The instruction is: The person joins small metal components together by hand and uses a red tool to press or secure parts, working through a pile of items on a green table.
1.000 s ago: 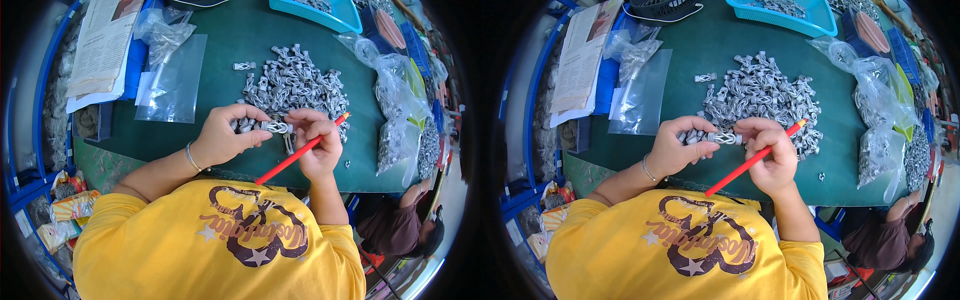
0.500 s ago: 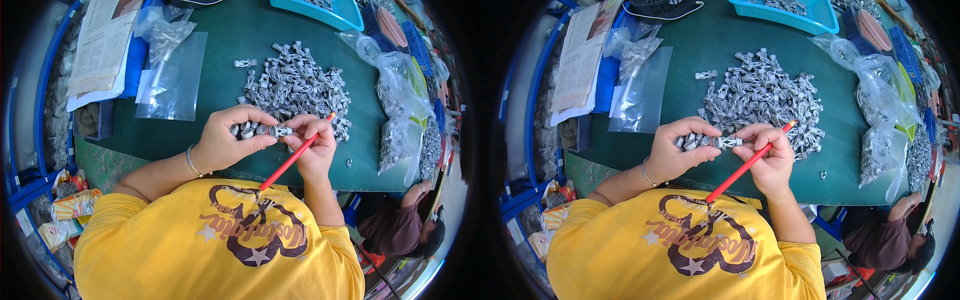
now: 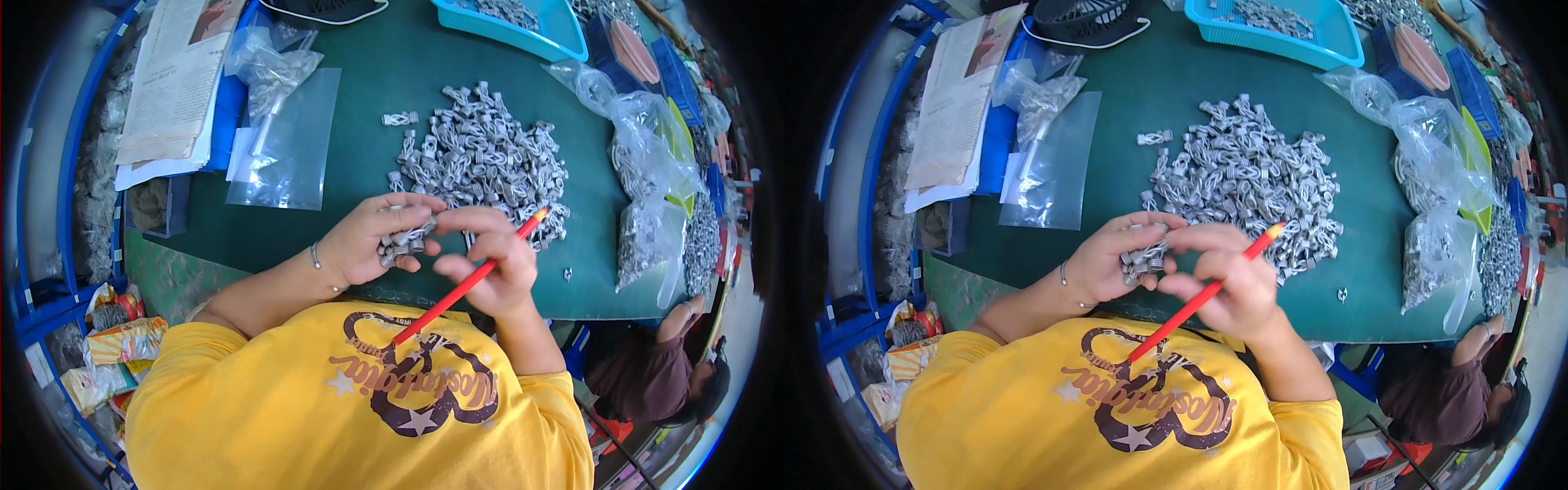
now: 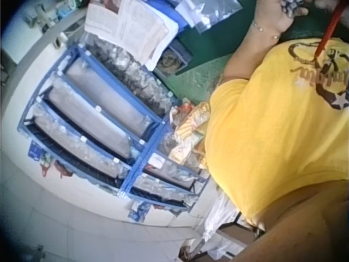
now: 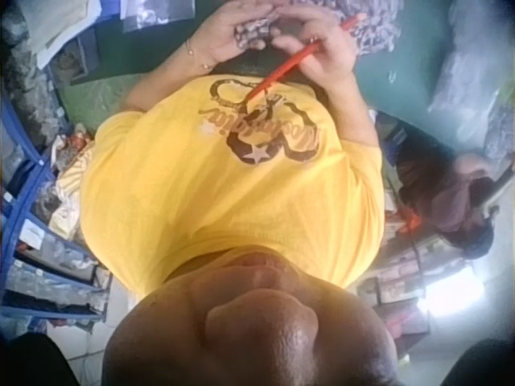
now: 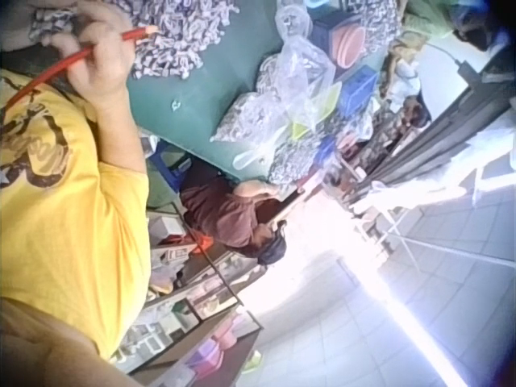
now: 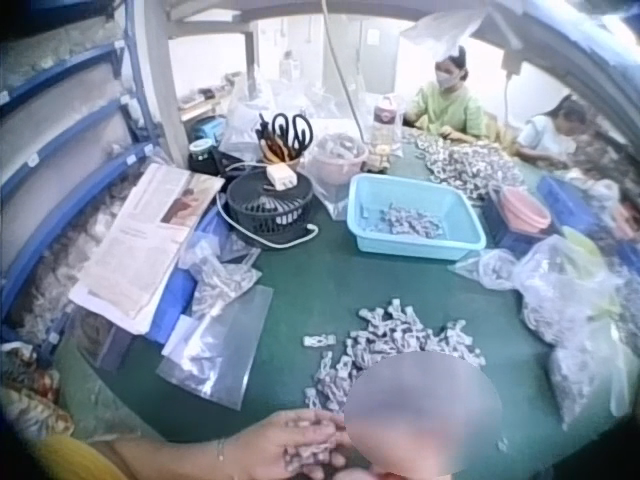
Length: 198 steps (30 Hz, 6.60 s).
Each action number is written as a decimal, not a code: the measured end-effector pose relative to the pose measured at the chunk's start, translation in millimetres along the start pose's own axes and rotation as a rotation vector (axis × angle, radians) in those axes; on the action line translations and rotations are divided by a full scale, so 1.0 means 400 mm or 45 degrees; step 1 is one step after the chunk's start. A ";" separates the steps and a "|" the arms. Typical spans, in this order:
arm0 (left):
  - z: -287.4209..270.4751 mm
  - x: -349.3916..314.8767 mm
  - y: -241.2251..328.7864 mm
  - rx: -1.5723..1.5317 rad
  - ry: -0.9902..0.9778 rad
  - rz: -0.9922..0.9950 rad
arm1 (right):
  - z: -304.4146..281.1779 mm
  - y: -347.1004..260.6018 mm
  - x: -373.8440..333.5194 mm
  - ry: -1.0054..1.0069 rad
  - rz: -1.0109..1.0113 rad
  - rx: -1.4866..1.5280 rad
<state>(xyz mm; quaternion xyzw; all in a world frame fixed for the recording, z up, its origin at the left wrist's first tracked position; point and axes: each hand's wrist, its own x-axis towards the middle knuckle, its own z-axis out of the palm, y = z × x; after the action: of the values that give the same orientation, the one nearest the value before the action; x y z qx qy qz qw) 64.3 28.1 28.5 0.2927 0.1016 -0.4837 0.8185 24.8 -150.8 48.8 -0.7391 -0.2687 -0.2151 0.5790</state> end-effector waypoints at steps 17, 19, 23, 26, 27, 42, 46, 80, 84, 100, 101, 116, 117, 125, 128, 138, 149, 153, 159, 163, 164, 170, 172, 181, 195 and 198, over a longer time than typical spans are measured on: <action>0.012 -0.013 0.005 0.833 0.257 0.487 | -0.010 0.059 -0.006 0.253 0.448 -0.056; 0.021 -0.012 0.007 0.913 0.213 0.564 | -0.010 0.025 -0.011 0.396 0.780 0.459; 0.032 -0.013 0.001 1.111 0.142 0.680 | -0.006 0.003 -0.024 0.474 0.911 0.702; 0.036 -0.015 -0.003 1.253 0.141 0.760 | -0.001 -0.006 -0.025 0.478 0.959 0.764; 0.033 -0.016 -0.003 1.296 0.128 0.792 | 0.000 -0.007 -0.025 0.484 0.970 0.771; 0.041 -0.028 0.015 1.054 0.110 0.524 | -0.011 0.003 -0.045 0.465 0.915 0.799; 0.049 -0.026 0.012 1.012 0.086 0.669 | -0.007 0.025 -0.068 0.333 0.732 0.740; 0.021 -0.013 0.005 0.717 0.275 0.219 | -0.033 0.049 -0.001 -0.065 0.076 -0.489; 0.025 -0.019 0.006 0.839 0.282 0.260 | -0.024 0.039 -0.001 -0.091 -0.147 -0.445; 0.043 -0.022 0.026 1.560 -0.025 1.202 | 0.000 0.050 -0.077 0.254 0.650 0.852; 0.043 -0.023 0.026 1.541 -0.032 1.185 | 0.003 0.048 -0.077 0.285 0.590 0.763; 0.052 0.014 0.014 -0.594 -0.343 0.016 | 0.080 0.013 0.039 -0.204 -0.172 -0.446; 0.058 0.005 0.020 -0.532 -0.273 0.025 | 0.077 0.013 0.046 -0.214 -0.184 -0.462; 0.093 -0.029 0.033 -0.162 -0.362 0.183 | 0.047 0.075 0.065 -0.055 -0.399 -0.412; 0.084 -0.018 0.024 -0.098 -0.359 0.166 | 0.034 0.068 0.052 0.135 -0.258 -0.380; 0.180 0.021 0.018 0.296 -0.723 -0.061 | -0.241 -0.104 -0.148 0.879 0.412 1.228; 0.039 0.058 0.045 0.143 -0.107 0.243 | -0.296 -0.204 -0.858 0.917 1.479 -0.515; 0.043 0.045 0.060 0.662 0.206 0.550 | -0.309 -0.163 -0.755 1.051 1.059 -0.709; -0.032 0.003 0.065 1.431 0.469 0.875 | -0.359 -0.134 -0.355 1.023 0.226 -0.431; -0.049 -0.026 0.020 1.964 0.495 0.850 | -0.344 -0.117 -0.135 0.694 -0.211 -0.224; -0.036 -0.019 0.011 2.101 0.453 0.906 | -0.333 -0.131 -0.085 0.650 -0.300 -0.192; -0.055 -0.001 -0.033 2.223 0.553 1.128 | -0.281 -0.202 0.070 0.482 -0.585 0.280; -0.050 0.001 -0.032 2.233 0.538 1.156 | -0.264 -0.197 0.078 0.425 -0.622 0.274; 0.008 -0.035 -0.023 1.899 0.333 1.466 | 0.000 -0.011 -0.061 0.054 0.482 -0.086; 0.003 -0.056 -0.029 1.594 0.202 1.139 | 0.023 -0.005 -0.090 0.308 0.779 0.764; 0.011 -0.061 -0.027 1.510 0.148 1.137 | 0.025 -0.001 -0.088 0.351 0.801 0.982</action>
<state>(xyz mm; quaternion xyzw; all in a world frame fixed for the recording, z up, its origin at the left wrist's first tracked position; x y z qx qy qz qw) 42.0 39.5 38.8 0.7240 -0.2621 -0.0623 0.6350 -2.2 -146.1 24.7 -0.4818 -0.0144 -0.0115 0.8761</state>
